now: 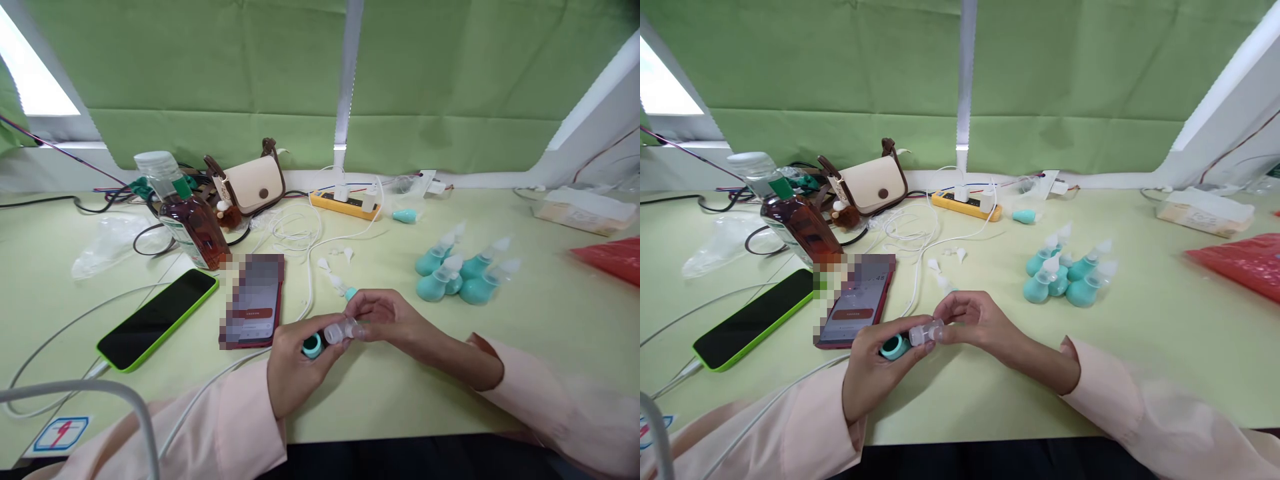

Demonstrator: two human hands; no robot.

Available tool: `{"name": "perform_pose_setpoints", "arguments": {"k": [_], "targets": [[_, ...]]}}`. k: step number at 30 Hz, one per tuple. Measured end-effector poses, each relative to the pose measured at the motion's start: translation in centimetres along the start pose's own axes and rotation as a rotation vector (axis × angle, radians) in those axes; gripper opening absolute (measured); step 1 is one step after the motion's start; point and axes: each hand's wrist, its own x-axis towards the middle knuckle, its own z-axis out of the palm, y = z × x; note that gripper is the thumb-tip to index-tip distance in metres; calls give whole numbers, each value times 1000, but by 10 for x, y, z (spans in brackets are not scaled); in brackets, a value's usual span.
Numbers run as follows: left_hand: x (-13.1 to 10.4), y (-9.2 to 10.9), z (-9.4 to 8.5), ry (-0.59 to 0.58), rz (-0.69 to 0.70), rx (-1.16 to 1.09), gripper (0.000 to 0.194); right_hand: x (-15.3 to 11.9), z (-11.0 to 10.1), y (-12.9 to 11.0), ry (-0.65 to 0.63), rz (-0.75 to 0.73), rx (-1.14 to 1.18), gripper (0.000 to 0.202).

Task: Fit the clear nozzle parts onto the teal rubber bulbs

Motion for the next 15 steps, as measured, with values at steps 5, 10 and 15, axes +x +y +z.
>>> {"name": "perform_pose_setpoints", "arguments": {"k": [5,10,15], "targets": [[-1,-1,0,-12,-7,-13,21,2,0,3,27,27,17,22],[-3,-1,0,-6,44,-12,21,1,2,6,7,8,96,20],[-1,3,0,-9,-25,-49,19,1,-1,3,-53,7,177,15]]}}
